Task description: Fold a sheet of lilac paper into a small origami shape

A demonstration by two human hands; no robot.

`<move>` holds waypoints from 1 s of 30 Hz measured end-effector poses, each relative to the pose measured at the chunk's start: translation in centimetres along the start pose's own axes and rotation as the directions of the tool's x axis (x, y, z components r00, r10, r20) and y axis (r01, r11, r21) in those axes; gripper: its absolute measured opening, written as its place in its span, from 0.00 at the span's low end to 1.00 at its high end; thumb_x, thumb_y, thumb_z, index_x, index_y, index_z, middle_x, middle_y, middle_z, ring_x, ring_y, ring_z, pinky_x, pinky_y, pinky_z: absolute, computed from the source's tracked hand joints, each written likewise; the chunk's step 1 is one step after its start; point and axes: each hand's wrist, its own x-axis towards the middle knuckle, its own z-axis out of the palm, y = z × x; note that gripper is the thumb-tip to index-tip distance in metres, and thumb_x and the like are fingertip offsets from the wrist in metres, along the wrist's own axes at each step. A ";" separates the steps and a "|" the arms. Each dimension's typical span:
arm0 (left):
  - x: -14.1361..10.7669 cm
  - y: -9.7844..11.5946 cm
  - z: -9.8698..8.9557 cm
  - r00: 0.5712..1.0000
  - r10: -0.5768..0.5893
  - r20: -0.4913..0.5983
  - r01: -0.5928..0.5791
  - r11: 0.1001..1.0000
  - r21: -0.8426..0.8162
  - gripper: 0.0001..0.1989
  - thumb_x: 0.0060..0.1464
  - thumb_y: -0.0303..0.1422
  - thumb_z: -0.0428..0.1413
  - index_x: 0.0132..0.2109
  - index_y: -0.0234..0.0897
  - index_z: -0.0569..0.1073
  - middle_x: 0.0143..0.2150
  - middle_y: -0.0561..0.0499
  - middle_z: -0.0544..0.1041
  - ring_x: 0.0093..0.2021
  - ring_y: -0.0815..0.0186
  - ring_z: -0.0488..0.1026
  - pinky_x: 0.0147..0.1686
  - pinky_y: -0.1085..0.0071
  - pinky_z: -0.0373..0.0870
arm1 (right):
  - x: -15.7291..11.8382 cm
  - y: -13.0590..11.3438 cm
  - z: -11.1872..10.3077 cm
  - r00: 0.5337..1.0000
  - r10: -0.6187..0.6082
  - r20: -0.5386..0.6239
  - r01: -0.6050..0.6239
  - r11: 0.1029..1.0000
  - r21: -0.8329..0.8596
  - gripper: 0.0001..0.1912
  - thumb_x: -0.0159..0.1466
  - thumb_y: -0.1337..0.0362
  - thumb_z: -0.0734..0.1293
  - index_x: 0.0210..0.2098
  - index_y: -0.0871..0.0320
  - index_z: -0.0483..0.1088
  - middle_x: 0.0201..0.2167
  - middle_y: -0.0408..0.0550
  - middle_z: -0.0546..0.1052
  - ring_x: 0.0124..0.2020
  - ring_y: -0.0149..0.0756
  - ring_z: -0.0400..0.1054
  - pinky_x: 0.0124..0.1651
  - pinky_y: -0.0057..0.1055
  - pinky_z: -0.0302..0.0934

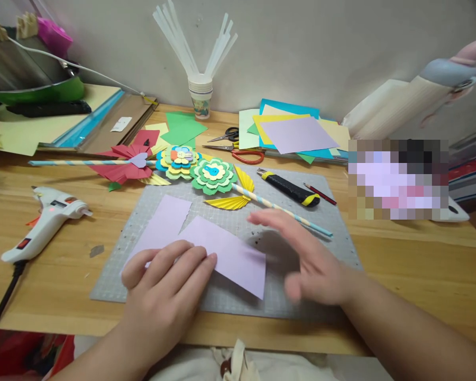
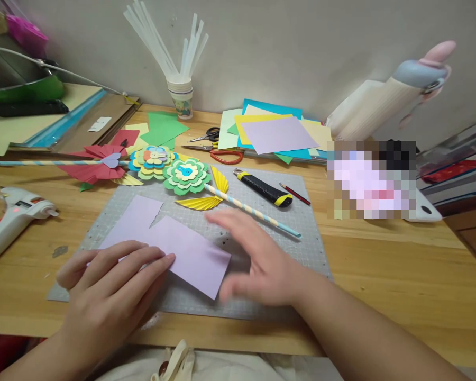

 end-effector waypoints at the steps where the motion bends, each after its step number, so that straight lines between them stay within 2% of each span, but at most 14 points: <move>1: -0.2 0.0 0.0 0.999 -0.024 0.027 0.024 1.000 0.009 0.11 0.58 0.22 0.54 0.45 0.38 0.76 0.41 0.50 0.81 0.44 0.58 0.73 0.43 0.61 0.60 | -0.1 -0.1 -0.2 0.990 -0.090 0.113 0.104 0.987 -0.119 0.39 0.61 0.45 0.67 0.66 0.54 0.55 0.62 0.57 0.64 0.62 0.48 0.57 0.63 0.46 0.52; 3: -0.6 0.0 0.1 0.993 -0.070 0.097 0.071 0.997 -0.006 0.10 0.59 0.23 0.53 0.44 0.38 0.76 0.40 0.51 0.80 0.44 0.58 0.72 0.44 0.60 0.60 | -0.2 -0.4 -0.1 0.948 -0.126 0.292 0.219 0.924 -0.315 0.38 0.62 0.52 0.69 0.65 0.59 0.56 0.62 0.58 0.65 0.62 0.47 0.57 0.64 0.46 0.50; 5: -1.0 0.2 0.1 0.979 -0.107 0.172 0.115 0.993 -0.039 0.09 0.59 0.25 0.53 0.44 0.39 0.76 0.40 0.51 0.80 0.45 0.58 0.71 0.44 0.60 0.60 | 0.0 -0.6 0.4 0.926 -0.099 0.364 0.262 0.864 -0.430 0.29 0.65 0.60 0.66 0.63 0.63 0.60 0.60 0.57 0.69 0.60 0.44 0.60 0.62 0.44 0.53; 8: -1.7 0.4 -0.2 0.959 -0.137 0.247 0.164 0.982 -0.090 0.11 0.60 0.27 0.52 0.47 0.41 0.76 0.44 0.51 0.79 0.47 0.57 0.71 0.46 0.59 0.60 | 0.3 -0.5 1.3 0.927 -0.133 0.352 0.305 0.814 -0.494 0.19 0.67 0.70 0.61 0.57 0.64 0.67 0.54 0.55 0.75 0.53 0.42 0.66 0.56 0.42 0.59; 11: -2.5 0.5 -0.5 0.957 -0.126 0.262 0.165 0.977 -0.132 0.12 0.61 0.27 0.52 0.49 0.41 0.76 0.48 0.48 0.78 0.49 0.56 0.71 0.47 0.58 0.59 | 0.3 -0.5 1.5 0.935 -0.169 0.311 0.307 0.826 -0.474 0.15 0.67 0.71 0.60 0.52 0.63 0.71 0.50 0.54 0.77 0.49 0.42 0.68 0.53 0.42 0.61; 13: -2.8 0.5 -0.6 0.960 -0.116 0.254 0.158 0.976 -0.151 0.13 0.61 0.27 0.52 0.50 0.40 0.76 0.50 0.47 0.78 0.50 0.57 0.71 0.48 0.59 0.59 | 0.3 -0.4 1.5 0.951 -0.134 0.279 0.247 0.870 -0.426 0.13 0.67 0.68 0.62 0.49 0.61 0.72 0.48 0.54 0.77 0.48 0.42 0.68 0.52 0.42 0.61; 16: -3.1 0.4 -0.5 0.971 -0.091 0.222 0.129 0.978 -0.164 0.12 0.61 0.27 0.52 0.49 0.38 0.76 0.50 0.48 0.79 0.51 0.57 0.72 0.50 0.60 0.59 | 0.4 -0.4 1.8 0.980 -0.028 0.199 0.096 0.935 -0.343 0.09 0.67 0.66 0.63 0.43 0.58 0.74 0.46 0.52 0.76 0.47 0.40 0.68 0.50 0.40 0.61; 19: -3.0 0.3 -0.3 0.979 -0.053 0.197 0.085 0.984 -0.158 0.12 0.62 0.27 0.51 0.48 0.36 0.76 0.48 0.49 0.80 0.48 0.60 0.74 0.49 0.61 0.59 | 1.1 -0.4 2.4 0.987 0.108 0.119 -0.073 0.963 -0.261 0.10 0.68 0.66 0.62 0.33 0.58 0.73 0.40 0.49 0.75 0.41 0.36 0.68 0.45 0.36 0.61; 21: -2.8 0.3 -0.3 0.981 -0.037 0.188 0.066 0.987 -0.145 0.11 0.62 0.27 0.51 0.48 0.35 0.76 0.47 0.49 0.81 0.46 0.61 0.75 0.49 0.62 0.59 | 1.6 -0.4 2.9 0.977 0.199 0.077 -0.176 0.955 -0.238 0.11 0.68 0.66 0.62 0.28 0.58 0.69 0.36 0.47 0.72 0.37 0.34 0.66 0.40 0.34 0.61; 24: -2.7 0.2 -0.4 0.979 -0.026 0.202 0.055 0.989 -0.141 0.13 0.62 0.27 0.50 0.49 0.37 0.76 0.47 0.50 0.81 0.45 0.62 0.75 0.47 0.63 0.59 | 2.3 -0.4 3.4 0.958 0.287 0.009 -0.274 0.925 -0.262 0.11 0.66 0.67 0.64 0.26 0.57 0.64 0.32 0.46 0.69 0.34 0.34 0.64 0.37 0.33 0.59; 30: -3.3 0.2 -0.3 0.978 -0.029 0.208 0.058 0.989 -0.135 0.14 0.64 0.30 0.48 0.50 0.40 0.77 0.48 0.50 0.80 0.47 0.60 0.74 0.48 0.61 0.58 | 2.9 -0.3 3.8 0.937 0.347 -0.041 -0.340 0.879 -0.334 0.10 0.65 0.67 0.63 0.27 0.57 0.63 0.32 0.45 0.66 0.31 0.33 0.61 0.33 0.33 0.56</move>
